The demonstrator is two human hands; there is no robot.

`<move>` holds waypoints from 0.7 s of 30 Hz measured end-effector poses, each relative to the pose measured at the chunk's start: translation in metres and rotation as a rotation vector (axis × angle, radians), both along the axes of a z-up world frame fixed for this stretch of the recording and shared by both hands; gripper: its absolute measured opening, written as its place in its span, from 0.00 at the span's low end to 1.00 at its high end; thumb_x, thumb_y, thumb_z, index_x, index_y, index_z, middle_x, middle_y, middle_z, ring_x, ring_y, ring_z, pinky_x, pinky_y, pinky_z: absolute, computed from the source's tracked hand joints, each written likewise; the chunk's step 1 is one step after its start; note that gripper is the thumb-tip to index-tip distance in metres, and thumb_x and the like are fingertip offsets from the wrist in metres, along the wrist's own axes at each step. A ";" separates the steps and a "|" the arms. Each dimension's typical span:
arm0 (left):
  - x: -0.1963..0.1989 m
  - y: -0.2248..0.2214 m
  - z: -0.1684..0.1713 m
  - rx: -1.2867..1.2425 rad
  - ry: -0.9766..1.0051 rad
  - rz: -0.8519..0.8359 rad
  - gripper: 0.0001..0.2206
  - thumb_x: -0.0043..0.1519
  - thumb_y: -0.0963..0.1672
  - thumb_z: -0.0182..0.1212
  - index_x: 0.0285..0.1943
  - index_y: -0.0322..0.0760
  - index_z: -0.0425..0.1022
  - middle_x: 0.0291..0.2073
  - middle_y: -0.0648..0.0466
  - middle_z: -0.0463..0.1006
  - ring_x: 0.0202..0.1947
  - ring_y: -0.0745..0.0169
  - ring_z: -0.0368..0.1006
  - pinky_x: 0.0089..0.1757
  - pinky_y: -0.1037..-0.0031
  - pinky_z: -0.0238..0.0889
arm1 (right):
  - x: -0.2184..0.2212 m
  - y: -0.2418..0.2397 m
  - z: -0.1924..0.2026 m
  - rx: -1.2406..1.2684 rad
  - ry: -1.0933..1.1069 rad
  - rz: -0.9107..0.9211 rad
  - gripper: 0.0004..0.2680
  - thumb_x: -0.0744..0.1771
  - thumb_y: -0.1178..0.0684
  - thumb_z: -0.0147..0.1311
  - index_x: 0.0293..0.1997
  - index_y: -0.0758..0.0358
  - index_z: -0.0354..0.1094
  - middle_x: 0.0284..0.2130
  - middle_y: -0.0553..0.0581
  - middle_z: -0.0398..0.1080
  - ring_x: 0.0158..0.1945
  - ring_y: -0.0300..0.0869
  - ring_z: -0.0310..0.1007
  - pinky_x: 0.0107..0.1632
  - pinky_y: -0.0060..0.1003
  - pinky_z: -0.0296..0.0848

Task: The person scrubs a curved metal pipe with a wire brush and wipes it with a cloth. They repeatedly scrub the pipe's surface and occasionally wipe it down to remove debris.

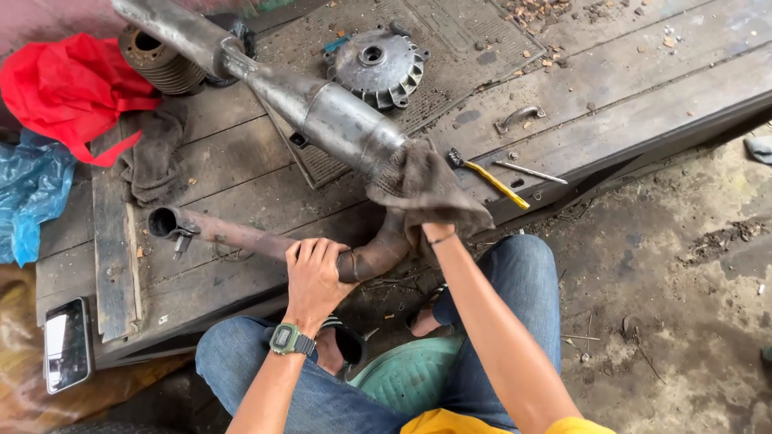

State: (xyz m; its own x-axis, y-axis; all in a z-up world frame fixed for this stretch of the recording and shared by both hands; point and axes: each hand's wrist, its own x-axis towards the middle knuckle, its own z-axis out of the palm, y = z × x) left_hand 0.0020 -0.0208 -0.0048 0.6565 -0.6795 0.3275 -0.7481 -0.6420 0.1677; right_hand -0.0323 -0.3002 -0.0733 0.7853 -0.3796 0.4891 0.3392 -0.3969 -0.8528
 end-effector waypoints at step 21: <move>0.006 0.011 -0.020 0.046 0.059 -0.024 0.28 0.38 0.46 0.73 0.50 0.49 0.73 0.41 0.61 0.73 0.53 0.59 0.65 0.61 0.60 0.50 | -0.011 -0.073 -0.093 -0.986 0.188 0.184 0.03 0.67 0.52 0.44 0.42 0.55 0.58 0.42 0.55 0.59 0.49 0.51 0.58 0.53 0.56 0.54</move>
